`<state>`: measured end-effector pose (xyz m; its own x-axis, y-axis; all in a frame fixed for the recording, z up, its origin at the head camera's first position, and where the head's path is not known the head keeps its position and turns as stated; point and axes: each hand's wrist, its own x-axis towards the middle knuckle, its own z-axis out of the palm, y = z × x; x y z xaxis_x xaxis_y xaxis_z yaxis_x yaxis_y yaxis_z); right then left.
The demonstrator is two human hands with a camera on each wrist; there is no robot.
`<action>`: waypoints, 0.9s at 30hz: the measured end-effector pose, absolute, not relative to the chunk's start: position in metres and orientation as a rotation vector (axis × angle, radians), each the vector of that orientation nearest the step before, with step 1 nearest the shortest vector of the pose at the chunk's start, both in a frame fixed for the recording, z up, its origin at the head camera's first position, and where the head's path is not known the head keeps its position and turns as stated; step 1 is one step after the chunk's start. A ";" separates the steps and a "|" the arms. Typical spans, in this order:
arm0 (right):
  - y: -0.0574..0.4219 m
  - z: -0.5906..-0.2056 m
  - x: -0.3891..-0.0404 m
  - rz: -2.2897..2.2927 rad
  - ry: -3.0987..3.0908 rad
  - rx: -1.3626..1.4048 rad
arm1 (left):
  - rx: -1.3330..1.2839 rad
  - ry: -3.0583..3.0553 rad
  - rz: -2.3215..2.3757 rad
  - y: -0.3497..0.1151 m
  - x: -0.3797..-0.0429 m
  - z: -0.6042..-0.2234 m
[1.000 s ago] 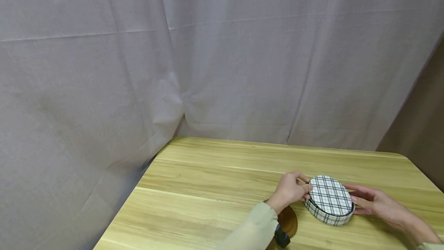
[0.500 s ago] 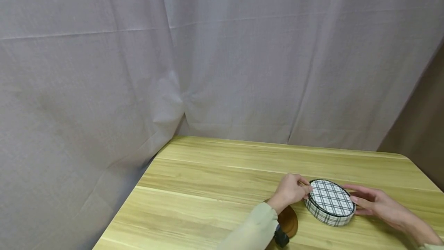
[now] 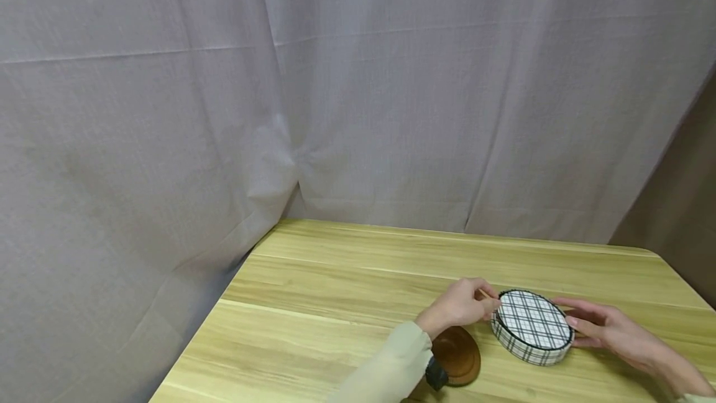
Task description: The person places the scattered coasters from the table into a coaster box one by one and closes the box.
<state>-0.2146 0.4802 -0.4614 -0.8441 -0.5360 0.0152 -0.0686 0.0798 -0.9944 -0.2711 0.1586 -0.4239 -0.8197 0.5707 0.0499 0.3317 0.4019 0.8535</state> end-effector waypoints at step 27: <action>0.479 -0.460 -0.213 -1.821 2.027 -0.621 | 1.081 2.603 0.844 0.087 -0.285 -0.422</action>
